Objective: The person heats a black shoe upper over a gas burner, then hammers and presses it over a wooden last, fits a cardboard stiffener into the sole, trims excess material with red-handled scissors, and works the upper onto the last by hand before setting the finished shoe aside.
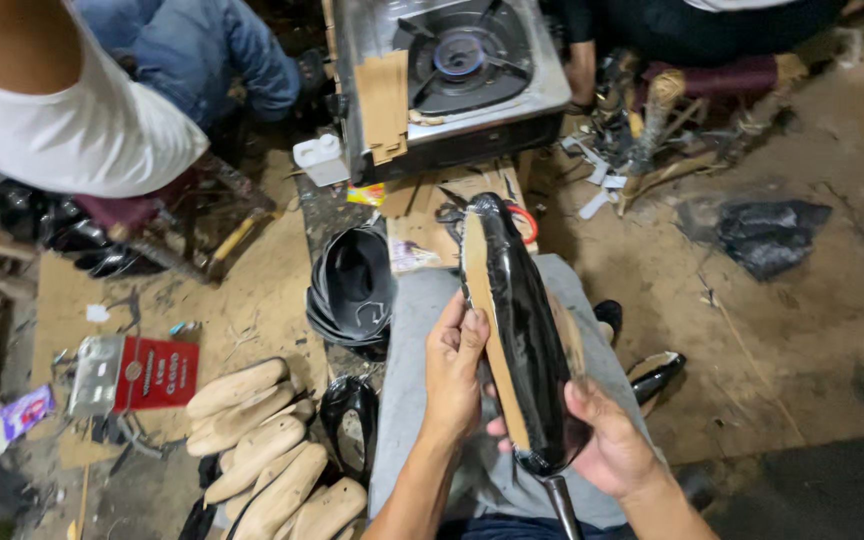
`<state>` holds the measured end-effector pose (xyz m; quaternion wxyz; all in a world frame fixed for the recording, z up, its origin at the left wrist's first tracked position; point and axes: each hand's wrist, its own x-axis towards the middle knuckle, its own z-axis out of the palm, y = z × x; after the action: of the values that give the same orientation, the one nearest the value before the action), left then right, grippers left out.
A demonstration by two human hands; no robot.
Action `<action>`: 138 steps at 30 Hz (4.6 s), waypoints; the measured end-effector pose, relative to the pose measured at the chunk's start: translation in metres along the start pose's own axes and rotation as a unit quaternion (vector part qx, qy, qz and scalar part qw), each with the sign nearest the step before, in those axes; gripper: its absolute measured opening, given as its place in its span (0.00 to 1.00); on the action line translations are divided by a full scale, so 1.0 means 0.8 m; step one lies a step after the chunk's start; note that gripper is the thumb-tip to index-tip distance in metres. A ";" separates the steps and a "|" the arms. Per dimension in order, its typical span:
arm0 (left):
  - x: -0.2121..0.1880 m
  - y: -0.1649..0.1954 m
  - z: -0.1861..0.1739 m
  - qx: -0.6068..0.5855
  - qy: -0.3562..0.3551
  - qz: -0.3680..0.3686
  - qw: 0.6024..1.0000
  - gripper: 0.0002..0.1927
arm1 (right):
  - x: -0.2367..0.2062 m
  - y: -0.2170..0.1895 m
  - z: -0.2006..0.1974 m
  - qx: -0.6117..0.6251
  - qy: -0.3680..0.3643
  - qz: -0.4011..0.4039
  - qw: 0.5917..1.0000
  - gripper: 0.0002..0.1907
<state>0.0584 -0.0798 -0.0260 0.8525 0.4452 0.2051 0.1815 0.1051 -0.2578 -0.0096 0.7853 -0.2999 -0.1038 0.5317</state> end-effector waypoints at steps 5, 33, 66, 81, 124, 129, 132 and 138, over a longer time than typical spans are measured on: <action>0.006 0.013 -0.002 0.064 -0.101 0.047 0.992 0.26 | -0.018 -0.003 -0.029 0.138 0.003 -0.047 0.989 0.40; 0.016 -0.004 -0.077 0.646 0.061 0.158 0.744 0.26 | -0.068 0.108 -0.395 -0.080 0.579 0.032 0.811 0.23; 0.006 -0.021 -0.104 0.518 0.120 0.240 0.812 0.24 | 0.101 -0.050 0.025 -0.768 -0.021 0.056 0.637 0.23; -0.090 -0.202 -0.391 0.301 0.363 -0.080 0.878 0.22 | 0.127 0.043 -0.015 -0.713 0.039 0.028 0.700 0.21; 0.002 -0.302 -0.408 0.564 0.203 -0.376 0.707 0.63 | 0.097 0.029 -0.030 -0.773 0.207 0.055 0.597 0.15; 0.000 -0.295 -0.409 0.525 0.240 -0.323 0.750 0.55 | 0.101 0.026 -0.030 -0.756 0.187 0.040 0.626 0.15; -0.005 -0.286 -0.417 0.527 0.267 -0.160 0.790 0.44 | 0.108 0.028 -0.033 -0.742 0.177 0.031 0.646 0.15; -0.008 -0.223 -0.465 0.369 0.418 -0.062 0.828 0.25 | 0.124 0.038 -0.040 -0.755 0.132 0.012 0.642 0.15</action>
<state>-0.1147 0.0760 -0.3667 0.4673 0.5943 0.6207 0.2076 0.1381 -0.1727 -0.0678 0.2855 -0.8566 -0.3612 0.2329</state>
